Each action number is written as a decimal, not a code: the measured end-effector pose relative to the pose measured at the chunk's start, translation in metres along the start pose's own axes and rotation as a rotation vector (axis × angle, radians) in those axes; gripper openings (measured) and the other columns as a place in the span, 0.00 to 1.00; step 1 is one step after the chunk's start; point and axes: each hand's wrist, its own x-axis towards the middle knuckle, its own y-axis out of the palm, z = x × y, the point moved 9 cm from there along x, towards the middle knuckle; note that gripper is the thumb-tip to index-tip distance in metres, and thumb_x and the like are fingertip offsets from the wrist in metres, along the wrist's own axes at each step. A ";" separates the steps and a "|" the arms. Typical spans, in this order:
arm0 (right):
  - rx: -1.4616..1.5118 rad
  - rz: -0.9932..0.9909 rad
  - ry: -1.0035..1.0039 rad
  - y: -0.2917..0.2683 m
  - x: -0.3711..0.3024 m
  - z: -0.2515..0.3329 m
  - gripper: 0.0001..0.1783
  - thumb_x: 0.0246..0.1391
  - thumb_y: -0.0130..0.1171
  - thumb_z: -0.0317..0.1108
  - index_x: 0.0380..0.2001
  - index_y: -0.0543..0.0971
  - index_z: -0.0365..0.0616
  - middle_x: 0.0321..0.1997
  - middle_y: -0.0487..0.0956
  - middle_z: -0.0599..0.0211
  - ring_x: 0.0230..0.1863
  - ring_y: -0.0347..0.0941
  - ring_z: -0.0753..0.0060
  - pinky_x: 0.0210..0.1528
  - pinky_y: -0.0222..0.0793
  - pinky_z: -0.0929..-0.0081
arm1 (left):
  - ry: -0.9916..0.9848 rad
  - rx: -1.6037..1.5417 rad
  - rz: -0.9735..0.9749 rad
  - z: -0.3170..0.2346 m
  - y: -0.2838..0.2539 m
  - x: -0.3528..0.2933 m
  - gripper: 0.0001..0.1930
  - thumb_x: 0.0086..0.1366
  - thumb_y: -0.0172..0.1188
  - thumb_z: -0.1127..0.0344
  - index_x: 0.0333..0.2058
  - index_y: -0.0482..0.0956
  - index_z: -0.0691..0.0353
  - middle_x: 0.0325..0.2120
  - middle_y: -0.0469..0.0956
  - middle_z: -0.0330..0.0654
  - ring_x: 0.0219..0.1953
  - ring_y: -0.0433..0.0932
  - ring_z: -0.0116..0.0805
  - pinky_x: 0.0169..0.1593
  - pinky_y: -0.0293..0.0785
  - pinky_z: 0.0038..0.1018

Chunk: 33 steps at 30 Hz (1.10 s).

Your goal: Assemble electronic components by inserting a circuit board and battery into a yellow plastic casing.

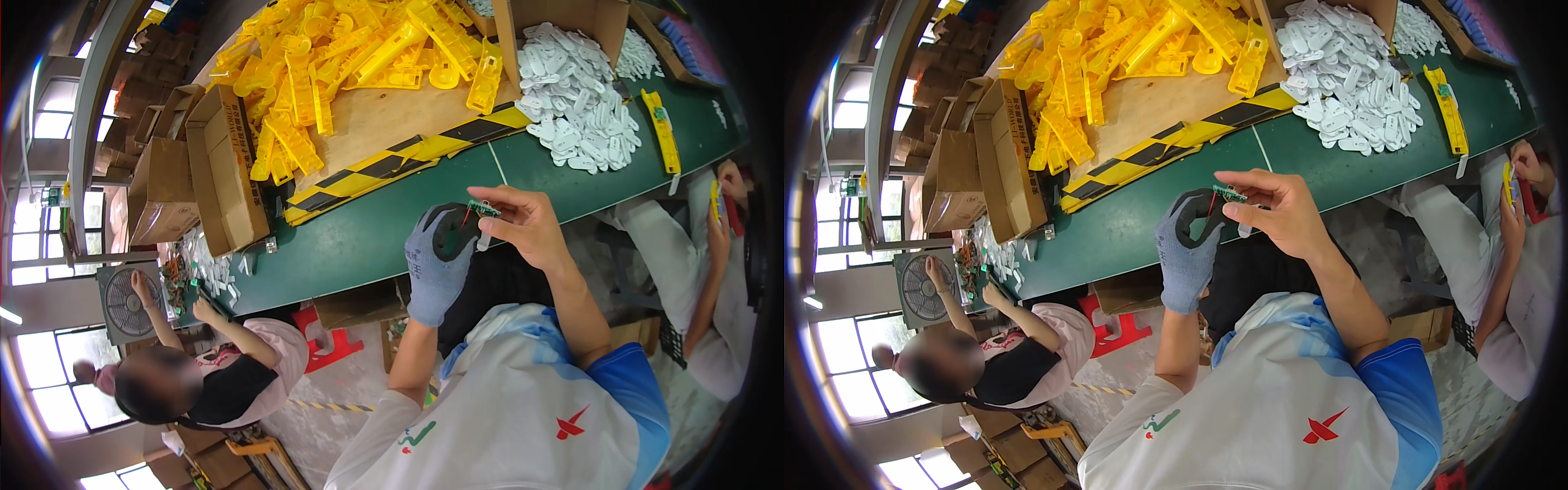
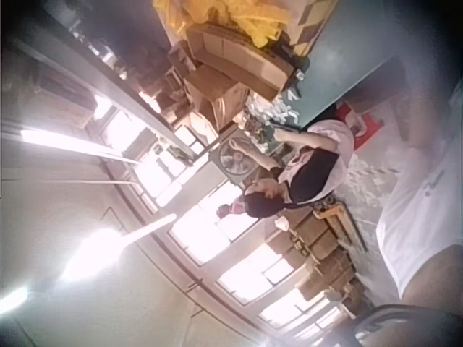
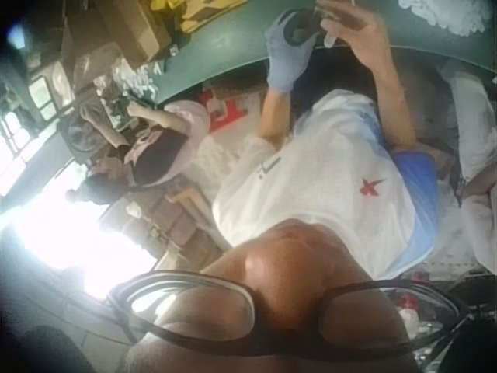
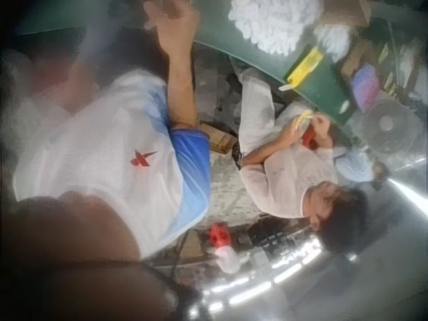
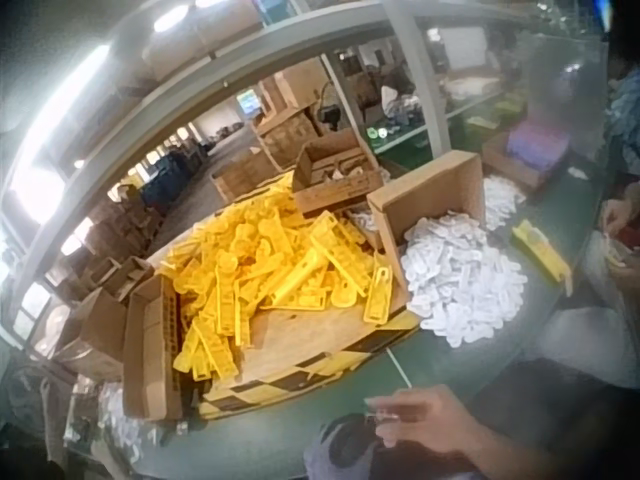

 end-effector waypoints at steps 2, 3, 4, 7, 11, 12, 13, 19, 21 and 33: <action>0.015 -0.007 0.000 -0.006 -0.001 0.000 0.20 0.53 0.66 0.24 0.51 0.80 0.36 0.44 0.80 0.65 0.43 0.74 0.83 0.45 0.73 0.83 | -0.012 -0.037 -0.022 0.002 -0.001 0.000 0.13 0.51 0.65 0.75 0.37 0.78 0.65 0.36 0.78 0.50 0.37 0.77 0.52 0.42 0.73 0.36; 0.032 -0.015 -0.003 -0.009 -0.002 0.000 0.20 0.53 0.66 0.24 0.51 0.80 0.36 0.44 0.80 0.64 0.43 0.75 0.82 0.46 0.74 0.82 | -0.013 -0.039 -0.020 0.002 0.000 0.000 0.13 0.51 0.65 0.75 0.37 0.78 0.65 0.36 0.78 0.50 0.37 0.77 0.52 0.42 0.73 0.36; 0.030 -0.018 -0.001 -0.010 -0.002 0.000 0.20 0.53 0.66 0.24 0.51 0.80 0.36 0.44 0.80 0.64 0.43 0.75 0.82 0.46 0.74 0.82 | -0.017 -0.064 -0.014 0.001 0.000 0.000 0.12 0.51 0.65 0.75 0.37 0.78 0.66 0.36 0.78 0.50 0.37 0.77 0.51 0.42 0.73 0.34; 0.027 -0.051 0.005 -0.017 -0.002 -0.004 0.18 0.53 0.66 0.22 0.49 0.81 0.35 0.43 0.82 0.61 0.42 0.78 0.79 0.47 0.75 0.81 | -0.029 -0.143 -0.007 0.003 0.001 0.001 0.11 0.52 0.64 0.76 0.37 0.78 0.66 0.35 0.78 0.49 0.36 0.77 0.45 0.43 0.73 0.32; -0.083 -0.110 -0.055 -0.025 -0.002 0.003 0.12 0.53 0.65 0.21 0.42 0.83 0.34 0.40 0.84 0.60 0.39 0.80 0.78 0.44 0.76 0.82 | -0.174 -0.347 -0.026 0.021 0.005 0.001 0.10 0.55 0.63 0.77 0.37 0.79 0.68 0.36 0.79 0.45 0.37 0.77 0.34 0.43 0.72 0.27; -0.114 -0.112 -0.097 -0.024 -0.002 0.007 0.11 0.52 0.65 0.20 0.40 0.84 0.33 0.40 0.84 0.60 0.38 0.80 0.78 0.43 0.76 0.82 | -0.171 -0.348 -0.028 0.018 0.004 0.001 0.10 0.55 0.63 0.77 0.37 0.79 0.68 0.36 0.79 0.45 0.37 0.77 0.34 0.43 0.72 0.27; -0.115 -0.110 -0.100 -0.022 -0.002 0.008 0.11 0.52 0.65 0.20 0.40 0.84 0.33 0.40 0.84 0.60 0.38 0.80 0.78 0.43 0.76 0.82 | -0.208 -0.347 0.001 0.016 0.006 0.001 0.10 0.55 0.62 0.77 0.37 0.79 0.68 0.36 0.79 0.44 0.37 0.77 0.32 0.43 0.72 0.26; -0.350 -0.132 -0.191 -0.019 -0.003 0.018 0.09 0.49 0.67 0.20 0.36 0.85 0.34 0.37 0.85 0.60 0.35 0.81 0.77 0.39 0.76 0.82 | -0.281 -0.394 0.008 0.045 0.015 -0.009 0.10 0.55 0.61 0.78 0.38 0.80 0.69 0.39 0.79 0.45 0.40 0.76 0.33 0.46 0.72 0.26; -0.513 -0.172 -0.255 -0.017 -0.006 0.030 0.09 0.47 0.69 0.21 0.34 0.85 0.36 0.34 0.85 0.59 0.33 0.81 0.76 0.36 0.76 0.81 | -0.241 -0.414 -0.064 0.041 0.008 -0.008 0.10 0.55 0.61 0.78 0.38 0.80 0.69 0.40 0.79 0.45 0.40 0.76 0.34 0.47 0.72 0.27; -0.069 0.006 0.096 -0.007 -0.004 -0.016 0.09 0.49 0.67 0.19 0.36 0.84 0.32 0.34 0.85 0.58 0.32 0.81 0.75 0.36 0.76 0.82 | -0.127 -0.531 0.183 0.012 -0.014 0.001 0.24 0.62 0.56 0.73 0.58 0.72 0.66 0.60 0.70 0.50 0.61 0.69 0.41 0.65 0.59 0.30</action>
